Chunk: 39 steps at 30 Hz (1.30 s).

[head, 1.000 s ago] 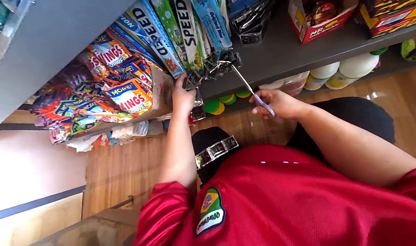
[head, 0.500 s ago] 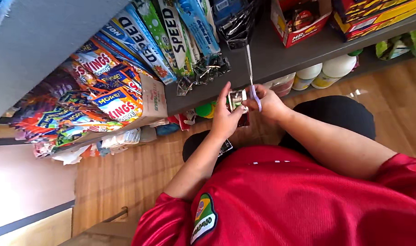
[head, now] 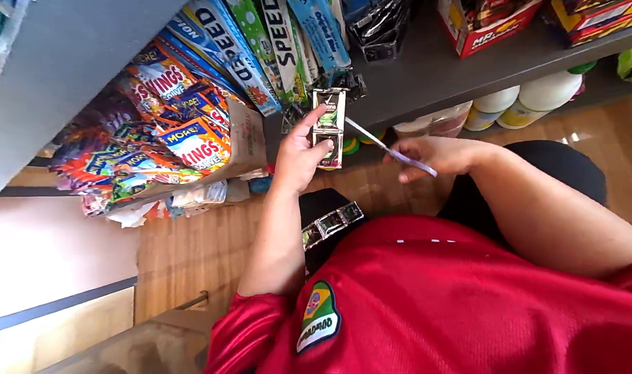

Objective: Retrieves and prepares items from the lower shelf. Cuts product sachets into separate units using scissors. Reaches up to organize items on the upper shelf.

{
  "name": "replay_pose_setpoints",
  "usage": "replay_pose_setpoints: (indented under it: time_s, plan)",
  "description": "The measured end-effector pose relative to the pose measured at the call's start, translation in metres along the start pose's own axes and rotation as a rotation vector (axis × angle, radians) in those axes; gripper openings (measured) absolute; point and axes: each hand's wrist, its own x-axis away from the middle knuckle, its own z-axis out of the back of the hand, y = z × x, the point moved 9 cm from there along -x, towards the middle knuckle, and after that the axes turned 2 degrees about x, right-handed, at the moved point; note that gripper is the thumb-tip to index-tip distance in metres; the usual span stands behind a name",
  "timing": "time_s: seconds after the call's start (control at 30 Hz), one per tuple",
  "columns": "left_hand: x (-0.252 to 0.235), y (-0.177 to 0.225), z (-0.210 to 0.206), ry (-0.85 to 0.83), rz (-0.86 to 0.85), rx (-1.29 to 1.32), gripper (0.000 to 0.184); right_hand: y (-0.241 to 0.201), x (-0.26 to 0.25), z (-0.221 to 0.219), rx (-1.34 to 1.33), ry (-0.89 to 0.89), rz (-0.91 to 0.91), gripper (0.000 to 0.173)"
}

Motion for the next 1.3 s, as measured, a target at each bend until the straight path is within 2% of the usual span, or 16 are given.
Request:
replay_pose_setpoints:
  time_s: [0.13,0.43,0.87,1.3]
  plan:
    - [0.005,0.002,-0.006,-0.121,-0.015,-0.042,0.063,-0.001,0.001,-0.015,-0.001,-0.152,-0.001,0.039]
    - [0.009,-0.006,-0.027,-0.283,-0.012,-0.089,0.061,-0.001,0.002,-0.017,-0.049,-0.184,0.005,0.036]
    - [0.01,-0.007,-0.033,-0.296,0.042,-0.087,0.062,0.0,0.002,-0.018,-0.077,-0.211,0.001,0.034]
    - [0.011,-0.006,-0.035,-0.306,0.008,-0.062,0.062,0.0,0.002,-0.019,-0.083,-0.219,0.016,0.034]
